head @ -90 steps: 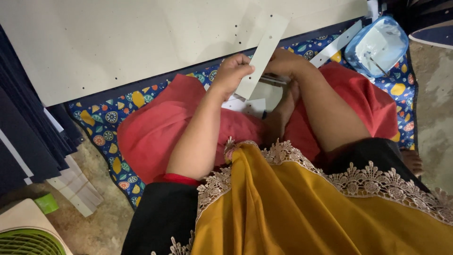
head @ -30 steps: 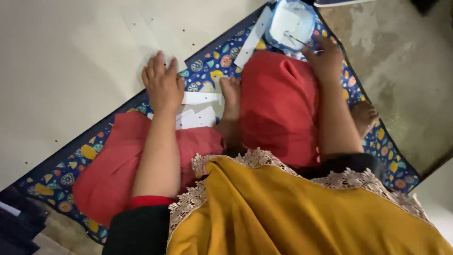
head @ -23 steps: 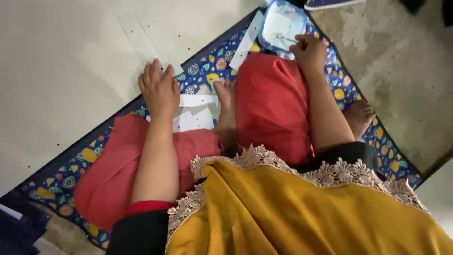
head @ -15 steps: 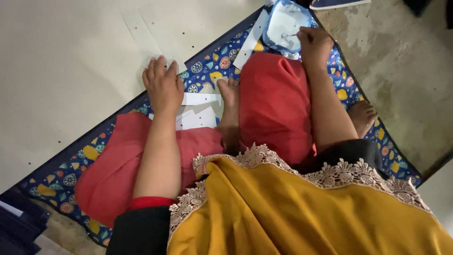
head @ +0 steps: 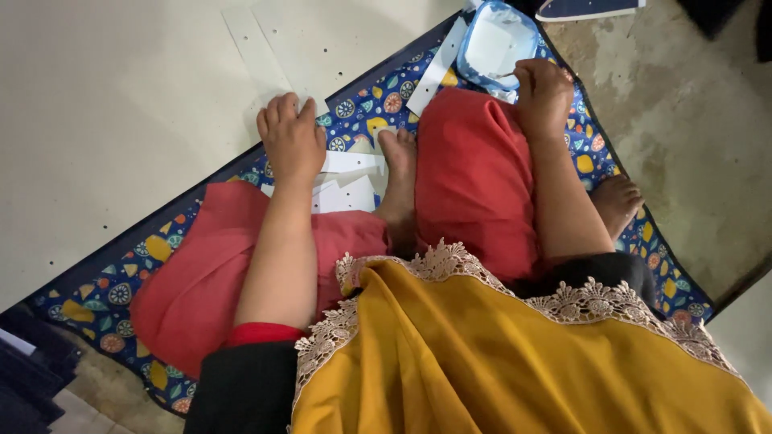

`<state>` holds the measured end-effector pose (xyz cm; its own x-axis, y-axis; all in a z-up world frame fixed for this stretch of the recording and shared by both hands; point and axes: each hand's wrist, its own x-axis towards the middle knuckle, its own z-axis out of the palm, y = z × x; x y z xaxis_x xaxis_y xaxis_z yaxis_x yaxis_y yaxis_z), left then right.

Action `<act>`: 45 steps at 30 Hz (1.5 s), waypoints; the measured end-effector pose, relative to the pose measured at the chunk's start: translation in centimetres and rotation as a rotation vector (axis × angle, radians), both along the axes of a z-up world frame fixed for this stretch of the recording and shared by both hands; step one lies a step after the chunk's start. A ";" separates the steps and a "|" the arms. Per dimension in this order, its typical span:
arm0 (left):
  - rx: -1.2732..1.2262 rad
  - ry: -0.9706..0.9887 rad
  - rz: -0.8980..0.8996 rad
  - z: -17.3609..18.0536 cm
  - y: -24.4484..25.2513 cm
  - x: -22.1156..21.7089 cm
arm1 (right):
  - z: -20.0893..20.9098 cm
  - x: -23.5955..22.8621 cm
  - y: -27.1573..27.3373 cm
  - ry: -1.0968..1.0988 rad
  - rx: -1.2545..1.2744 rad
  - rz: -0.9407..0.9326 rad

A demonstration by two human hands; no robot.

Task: Applying glue and white reinforcement strips to fabric panels for garment assembly

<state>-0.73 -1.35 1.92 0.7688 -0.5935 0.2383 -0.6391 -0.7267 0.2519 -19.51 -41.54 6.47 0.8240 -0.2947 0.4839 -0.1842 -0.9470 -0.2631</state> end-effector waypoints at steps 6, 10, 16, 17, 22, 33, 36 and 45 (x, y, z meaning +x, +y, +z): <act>0.039 0.005 0.025 -1.3 0.3 -0.2 | 0.2 -0.5 0.8 -0.016 -0.005 0.040; 0.065 0.063 0.029 -1.1 0.2 -0.3 | -0.3 -0.5 0.7 -0.064 -0.027 0.043; 0.023 0.071 0.042 -2.7 0.1 0.1 | -0.6 -1.1 0.1 -0.137 0.135 -0.243; 0.020 0.070 0.044 -2.7 0.0 0.1 | -0.4 -1.2 0.2 -0.138 0.132 -0.242; -0.059 0.144 0.061 -2.6 -0.1 -0.2 | -3.8 -2.2 -2.6 -0.137 0.205 -0.616; -0.018 0.167 0.093 -2.4 -0.1 -0.1 | -5.3 -4.4 -5.4 -0.268 0.059 -0.674; -0.028 0.142 0.094 -2.5 0.0 -0.2 | -4.3 -4.2 -4.6 -0.213 -0.081 -0.554; -0.058 0.119 0.091 -2.7 -0.1 -0.2 | -6.6 -5.6 -6.9 -0.311 -0.117 -0.666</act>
<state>-0.88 -1.40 -0.77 0.8438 -0.5077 0.1741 -0.5341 -0.7623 0.3655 -25.07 -48.44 -0.18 0.3087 -0.6166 0.7243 -0.6628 -0.6856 -0.3011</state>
